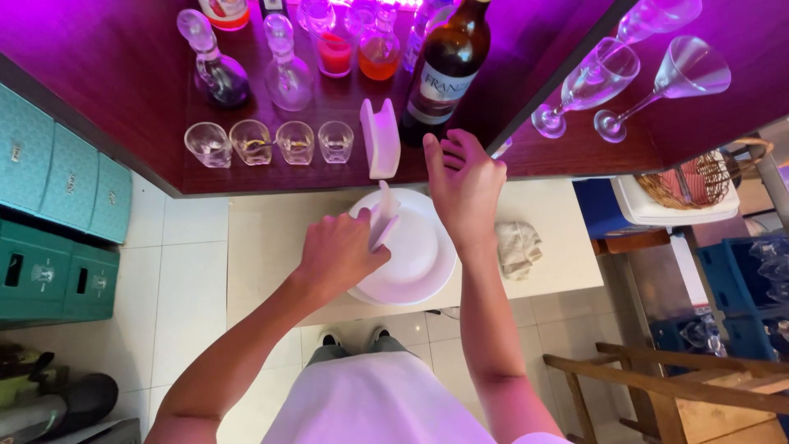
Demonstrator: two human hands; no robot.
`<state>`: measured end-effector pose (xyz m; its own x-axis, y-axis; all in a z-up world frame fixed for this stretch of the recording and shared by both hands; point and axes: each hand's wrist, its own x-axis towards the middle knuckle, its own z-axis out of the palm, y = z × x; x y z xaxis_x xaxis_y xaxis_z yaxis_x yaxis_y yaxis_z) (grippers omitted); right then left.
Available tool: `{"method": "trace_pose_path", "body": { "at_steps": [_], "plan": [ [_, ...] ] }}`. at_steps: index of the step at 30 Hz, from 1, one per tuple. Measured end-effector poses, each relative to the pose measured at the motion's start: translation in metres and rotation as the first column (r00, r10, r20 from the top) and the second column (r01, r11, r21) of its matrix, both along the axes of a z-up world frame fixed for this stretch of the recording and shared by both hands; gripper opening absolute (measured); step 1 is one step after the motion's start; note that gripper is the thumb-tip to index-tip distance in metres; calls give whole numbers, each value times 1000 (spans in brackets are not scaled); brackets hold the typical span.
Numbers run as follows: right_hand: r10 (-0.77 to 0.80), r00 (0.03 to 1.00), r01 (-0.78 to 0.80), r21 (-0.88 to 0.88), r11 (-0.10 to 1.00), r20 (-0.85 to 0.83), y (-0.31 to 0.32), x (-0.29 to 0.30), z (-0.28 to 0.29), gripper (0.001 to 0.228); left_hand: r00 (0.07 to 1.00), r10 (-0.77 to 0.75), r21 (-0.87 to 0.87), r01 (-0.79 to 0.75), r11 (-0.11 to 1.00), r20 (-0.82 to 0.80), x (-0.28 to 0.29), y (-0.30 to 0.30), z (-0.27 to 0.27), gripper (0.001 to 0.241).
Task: The recorder organizes glasses, bottles, and napkins on a bar counter and shelves.
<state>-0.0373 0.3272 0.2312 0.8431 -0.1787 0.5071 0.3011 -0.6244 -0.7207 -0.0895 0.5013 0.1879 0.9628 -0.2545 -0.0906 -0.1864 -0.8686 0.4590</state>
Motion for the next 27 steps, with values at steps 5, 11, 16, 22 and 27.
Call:
{"method": "trace_pose_path", "body": {
  "at_steps": [5,11,16,22,27],
  "plan": [
    [305,941,-317,-70,946,-144,-41,-28,-23,33,975,-209,17,208,978,80,15,-4,-36,52],
    [451,774,-578,-205,790,-444,-57,-49,-56,70,891,-444,35,442,896,97,30,-10,-59,64],
    [376,755,-577,-270,771,-537,-63,-44,-96,68,880,-474,57,472,880,35,39,-21,-65,63],
    [361,775,-556,-287,780,-520,-72,-39,-120,50,866,-499,86,495,864,23,44,-28,-85,46],
    [345,781,-550,-311,775,-520,-72,-40,-120,48,864,-502,73,498,864,46,43,-29,-86,41]
  ]
}}
